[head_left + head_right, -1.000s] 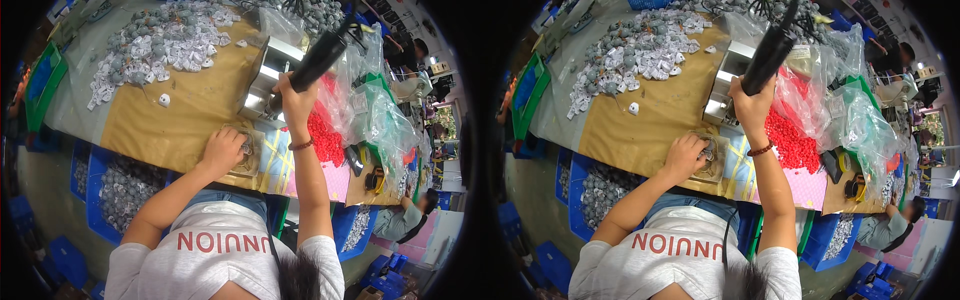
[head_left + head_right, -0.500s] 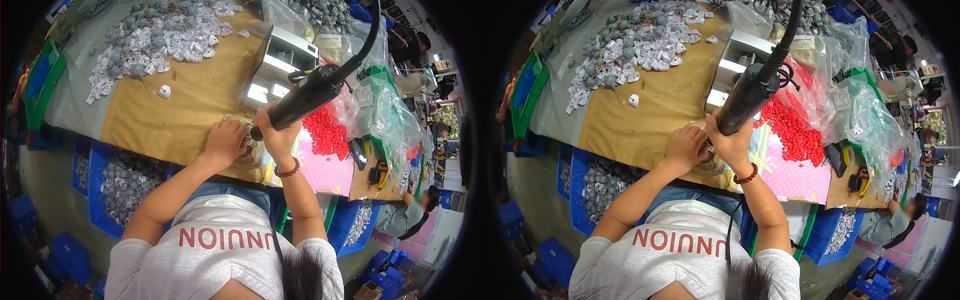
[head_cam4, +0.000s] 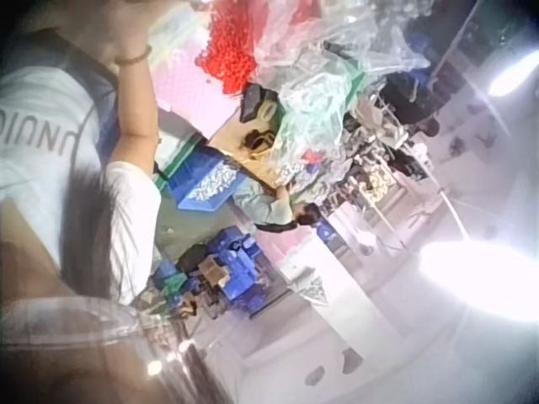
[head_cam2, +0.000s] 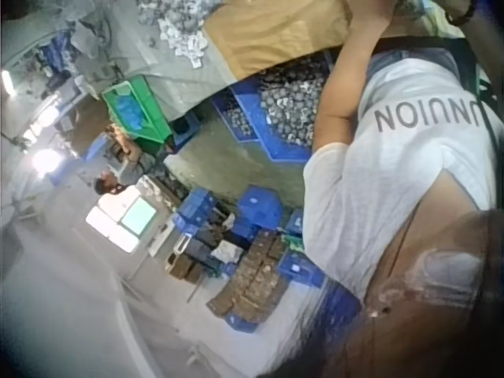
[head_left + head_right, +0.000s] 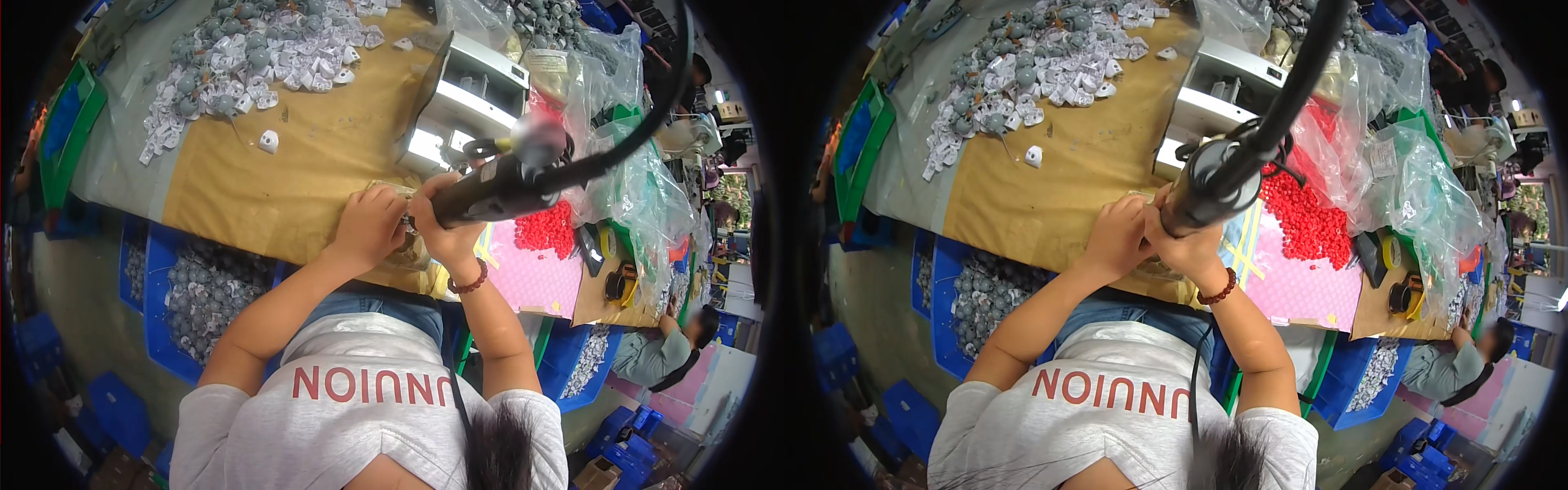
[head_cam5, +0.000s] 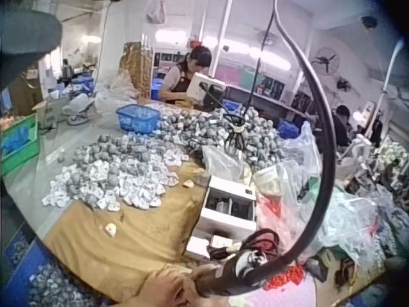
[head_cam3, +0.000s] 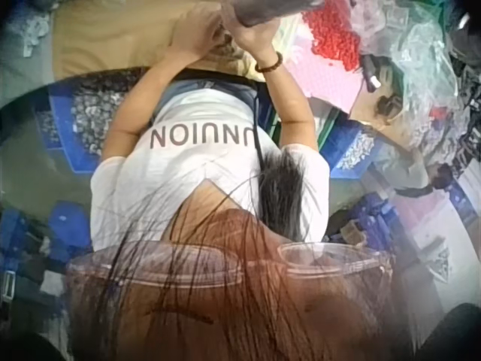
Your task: Assembling small toy motor components using an electric screwdriver and applying labels.
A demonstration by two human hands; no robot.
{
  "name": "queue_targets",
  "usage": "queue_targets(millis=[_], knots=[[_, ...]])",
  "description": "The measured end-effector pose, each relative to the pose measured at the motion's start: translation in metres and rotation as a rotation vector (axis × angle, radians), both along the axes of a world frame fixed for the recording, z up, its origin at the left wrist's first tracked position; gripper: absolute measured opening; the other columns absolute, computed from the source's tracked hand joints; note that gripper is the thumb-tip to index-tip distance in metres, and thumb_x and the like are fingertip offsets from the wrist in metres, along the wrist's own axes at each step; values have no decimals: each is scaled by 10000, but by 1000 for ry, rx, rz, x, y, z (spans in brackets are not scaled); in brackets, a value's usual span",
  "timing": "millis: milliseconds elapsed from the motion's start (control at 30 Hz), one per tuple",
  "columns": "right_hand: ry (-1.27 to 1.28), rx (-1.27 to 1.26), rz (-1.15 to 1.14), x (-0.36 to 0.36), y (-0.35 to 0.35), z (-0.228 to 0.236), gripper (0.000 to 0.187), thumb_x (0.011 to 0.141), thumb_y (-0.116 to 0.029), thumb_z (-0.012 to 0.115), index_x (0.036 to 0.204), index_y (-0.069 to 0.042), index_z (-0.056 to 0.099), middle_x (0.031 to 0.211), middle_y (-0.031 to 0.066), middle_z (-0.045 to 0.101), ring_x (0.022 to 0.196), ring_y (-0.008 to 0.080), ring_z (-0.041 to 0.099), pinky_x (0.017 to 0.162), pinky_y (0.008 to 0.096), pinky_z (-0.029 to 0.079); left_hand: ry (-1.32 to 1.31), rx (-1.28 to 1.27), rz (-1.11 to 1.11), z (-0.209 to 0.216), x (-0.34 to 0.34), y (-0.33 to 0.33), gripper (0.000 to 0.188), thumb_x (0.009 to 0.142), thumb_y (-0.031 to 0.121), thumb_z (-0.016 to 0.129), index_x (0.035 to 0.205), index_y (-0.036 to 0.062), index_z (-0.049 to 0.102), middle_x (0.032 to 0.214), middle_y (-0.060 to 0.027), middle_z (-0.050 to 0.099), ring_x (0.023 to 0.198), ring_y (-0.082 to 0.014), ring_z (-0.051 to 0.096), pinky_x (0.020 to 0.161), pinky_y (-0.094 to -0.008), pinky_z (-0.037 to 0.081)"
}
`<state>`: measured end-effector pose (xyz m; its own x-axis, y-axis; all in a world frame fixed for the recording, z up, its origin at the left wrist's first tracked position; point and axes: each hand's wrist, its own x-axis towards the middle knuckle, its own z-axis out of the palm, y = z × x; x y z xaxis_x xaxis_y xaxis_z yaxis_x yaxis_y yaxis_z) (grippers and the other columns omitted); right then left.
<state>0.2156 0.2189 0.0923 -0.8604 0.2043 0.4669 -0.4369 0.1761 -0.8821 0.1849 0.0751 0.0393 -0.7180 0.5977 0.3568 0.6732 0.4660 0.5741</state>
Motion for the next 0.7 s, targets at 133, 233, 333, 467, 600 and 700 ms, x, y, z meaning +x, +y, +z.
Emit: queue_targets(millis=[133,233,333,467,600,700], knots=[[-45,-70,-20,7,-5,-9,238,799,117,696,921,-10,537,822,62,581,721,132,574,635,273,475,-12,35,-2,-2,1,0,314,728,129,718,1013,125,585,1024,-60,583,1091,-270,568,863,-437,435],[-49,-75,-29,8,-7,-7,243,798,118,700,913,-16,533,816,58,575,724,126,569,648,272,476,-15,37,7,-2,1,1,313,726,128,718,1008,128,583,1028,-57,583,1094,-268,567,863,-437,435],[-18,-84,-23,8,-7,-8,181,835,91,671,944,2,557,810,51,602,708,109,591,642,246,491,-24,34,14,-2,2,1,309,727,127,717,1006,131,582,1032,-55,583,1099,-267,565,865,-438,435],[13,-36,-46,6,-7,-5,144,848,80,666,942,7,585,805,41,613,689,102,611,625,238,505,-56,28,20,-1,3,1,324,729,124,721,1025,132,586,1051,-52,585,1107,-267,560,874,-440,435],[-101,-92,-68,5,-5,-3,139,843,77,677,925,0,595,798,33,622,680,106,613,625,242,510,-109,9,10,6,3,0,363,738,125,733,1073,134,591,1094,-60,588,1136,-278,546,898,-438,437],[-87,-180,-153,4,6,19,145,866,36,685,961,-1,582,809,45,632,697,129,633,630,266,524,-129,-32,47,8,6,0,377,750,131,745,1103,111,617,1144,-78,590,1169,-300,531,937,-440,436]])
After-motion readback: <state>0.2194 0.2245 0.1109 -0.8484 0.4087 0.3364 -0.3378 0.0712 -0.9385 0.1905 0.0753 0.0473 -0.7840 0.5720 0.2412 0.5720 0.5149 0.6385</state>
